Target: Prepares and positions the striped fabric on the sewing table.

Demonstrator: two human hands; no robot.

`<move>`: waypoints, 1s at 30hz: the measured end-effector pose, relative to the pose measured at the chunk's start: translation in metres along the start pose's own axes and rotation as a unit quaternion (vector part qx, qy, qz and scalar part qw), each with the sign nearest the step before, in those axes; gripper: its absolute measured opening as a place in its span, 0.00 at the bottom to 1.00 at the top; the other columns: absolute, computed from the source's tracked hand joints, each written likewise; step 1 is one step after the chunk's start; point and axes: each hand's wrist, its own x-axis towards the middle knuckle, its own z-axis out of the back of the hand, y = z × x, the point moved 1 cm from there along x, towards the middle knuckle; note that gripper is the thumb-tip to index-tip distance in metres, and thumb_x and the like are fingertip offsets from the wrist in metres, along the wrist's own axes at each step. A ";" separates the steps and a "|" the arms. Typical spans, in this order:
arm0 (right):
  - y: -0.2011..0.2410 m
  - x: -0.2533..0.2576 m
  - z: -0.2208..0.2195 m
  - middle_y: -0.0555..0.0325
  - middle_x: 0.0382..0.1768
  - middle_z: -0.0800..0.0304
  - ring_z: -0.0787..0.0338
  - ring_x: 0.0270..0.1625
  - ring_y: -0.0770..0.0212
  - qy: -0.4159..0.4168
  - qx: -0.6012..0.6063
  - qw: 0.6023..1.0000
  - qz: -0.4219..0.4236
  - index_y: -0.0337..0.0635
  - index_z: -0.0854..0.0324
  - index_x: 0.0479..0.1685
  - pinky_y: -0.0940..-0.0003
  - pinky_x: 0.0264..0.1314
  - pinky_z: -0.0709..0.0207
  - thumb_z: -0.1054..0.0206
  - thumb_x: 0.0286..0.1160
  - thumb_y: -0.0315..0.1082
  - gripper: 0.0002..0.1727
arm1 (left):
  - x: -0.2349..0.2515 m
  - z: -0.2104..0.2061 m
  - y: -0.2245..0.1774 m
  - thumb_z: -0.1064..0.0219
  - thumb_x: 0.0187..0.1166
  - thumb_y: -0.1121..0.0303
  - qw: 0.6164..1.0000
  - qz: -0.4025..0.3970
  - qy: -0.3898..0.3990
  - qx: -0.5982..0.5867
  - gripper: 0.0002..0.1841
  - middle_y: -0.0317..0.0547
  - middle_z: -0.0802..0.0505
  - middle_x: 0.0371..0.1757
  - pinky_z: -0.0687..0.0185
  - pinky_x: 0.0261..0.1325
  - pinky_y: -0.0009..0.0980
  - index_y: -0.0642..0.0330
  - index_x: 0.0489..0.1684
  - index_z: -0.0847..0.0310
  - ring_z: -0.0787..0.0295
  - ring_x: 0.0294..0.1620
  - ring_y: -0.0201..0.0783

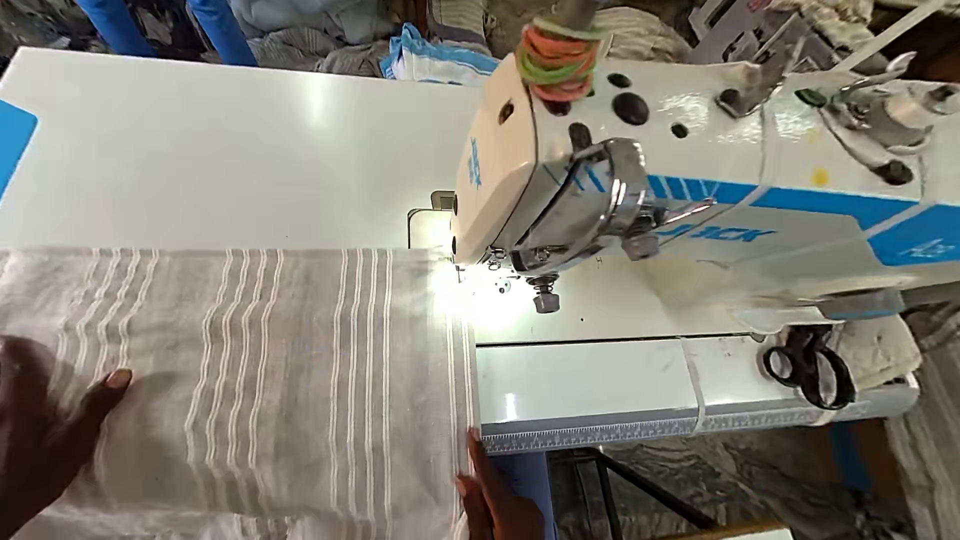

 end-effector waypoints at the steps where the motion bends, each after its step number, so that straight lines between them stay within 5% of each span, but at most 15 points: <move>1: 0.002 0.007 0.002 0.47 0.37 0.03 0.07 0.28 0.63 0.002 -0.029 1.000 0.009 0.24 0.20 0.71 0.68 0.35 0.11 0.37 0.83 0.30 0.22 | 0.007 -0.003 0.000 0.45 0.88 0.52 1.000 -0.001 -0.004 -0.002 0.41 0.77 0.42 0.90 0.71 0.92 0.65 0.76 0.91 0.53 0.53 0.93 0.68; 3: 0.006 0.021 0.005 0.49 0.41 0.02 0.05 0.30 0.62 0.001 -0.088 0.996 0.023 0.28 0.17 0.70 0.67 0.34 0.11 0.38 0.84 0.31 0.20 | 0.021 -0.005 -0.002 0.44 0.89 0.52 1.000 0.002 -0.009 -0.014 0.40 0.79 0.37 0.87 0.59 0.90 0.65 0.74 0.92 0.53 0.46 0.90 0.70; 8: 0.012 0.061 0.009 0.57 0.22 0.08 0.15 0.15 0.59 0.000 -0.224 0.973 0.052 0.39 0.11 0.65 0.63 0.15 0.23 0.38 0.81 0.35 0.19 | 0.048 -0.003 -0.024 0.45 0.91 0.54 0.997 0.042 0.017 -0.063 0.35 0.81 0.26 0.77 0.38 0.78 0.70 0.72 0.89 0.47 0.29 0.80 0.72; 14: 0.016 0.105 0.009 0.59 0.14 0.15 0.17 0.14 0.58 0.020 -0.236 0.969 0.066 0.40 0.06 0.55 0.62 0.15 0.25 0.38 0.79 0.34 0.17 | 0.079 -0.010 -0.022 0.45 0.90 0.46 0.992 0.032 0.010 -0.123 0.36 0.76 0.23 0.76 0.33 0.76 0.68 0.64 0.88 0.44 0.25 0.77 0.69; 17: 0.014 0.119 0.007 0.60 0.11 0.21 0.20 0.13 0.59 0.029 -0.242 0.968 0.065 0.40 0.08 0.60 0.62 0.15 0.27 0.38 0.77 0.34 0.18 | 0.115 -0.024 0.006 0.45 0.80 0.32 0.992 -0.016 -0.018 -0.128 0.50 0.77 0.27 0.79 0.34 0.77 0.70 0.63 0.92 0.53 0.28 0.80 0.69; 19: 0.014 0.131 0.009 0.58 0.13 0.19 0.18 0.15 0.55 0.046 -0.229 0.972 0.035 0.44 0.11 0.65 0.58 0.17 0.25 0.38 0.80 0.36 0.19 | 0.135 -0.030 0.012 0.44 0.76 0.28 0.987 -0.041 -0.029 -0.152 0.57 0.78 0.37 0.86 0.42 0.83 0.69 0.62 0.95 0.65 0.38 0.86 0.71; 21: 0.015 0.138 0.013 0.56 0.18 0.16 0.16 0.19 0.54 0.069 -0.190 0.979 0.003 0.51 0.14 0.71 0.54 0.21 0.24 0.39 0.85 0.39 0.20 | 0.149 -0.029 0.013 0.47 0.71 0.21 0.991 -0.047 -0.059 -0.111 0.61 0.80 0.36 0.85 0.44 0.81 0.73 0.63 0.94 0.61 0.38 0.85 0.74; 23: 0.016 0.124 0.018 0.60 0.18 0.16 0.18 0.19 0.58 0.108 -0.129 0.986 0.008 0.53 0.12 0.67 0.56 0.21 0.24 0.42 0.88 0.44 0.19 | 0.165 -0.031 0.023 0.53 0.63 0.14 0.995 -0.036 -0.074 -0.058 0.66 0.72 0.38 0.89 0.45 0.84 0.72 0.58 0.96 0.61 0.41 0.88 0.69; 26: 0.007 0.040 0.007 0.58 0.17 0.17 0.14 0.21 0.57 0.197 -0.043 0.978 0.052 0.45 0.11 0.38 0.52 0.23 0.21 0.49 0.90 0.51 0.24 | 0.184 -0.038 0.036 0.56 0.58 0.10 0.994 -0.039 -0.098 -0.022 0.69 0.64 0.47 0.94 0.50 0.85 0.72 0.55 0.96 0.62 0.50 0.93 0.66; 28: -0.031 -0.029 -0.010 0.57 0.21 0.12 0.09 0.24 0.56 0.231 -0.008 0.970 0.070 0.47 0.09 0.42 0.50 0.25 0.17 0.45 0.89 0.51 0.22 | 0.174 -0.030 0.025 0.59 0.59 0.10 0.995 -0.033 -0.093 -0.001 0.69 0.65 0.52 0.95 0.57 0.85 0.75 0.58 0.96 0.64 0.58 0.94 0.69; 30: -0.066 -0.065 -0.011 0.57 0.35 0.03 0.05 0.34 0.59 0.268 0.064 0.960 0.059 0.50 0.08 0.56 0.51 0.39 0.11 0.41 0.89 0.48 0.18 | 0.164 -0.021 0.011 0.61 0.61 0.11 0.996 -0.042 -0.079 0.009 0.68 0.66 0.55 0.96 0.65 0.83 0.81 0.61 0.96 0.63 0.64 0.95 0.70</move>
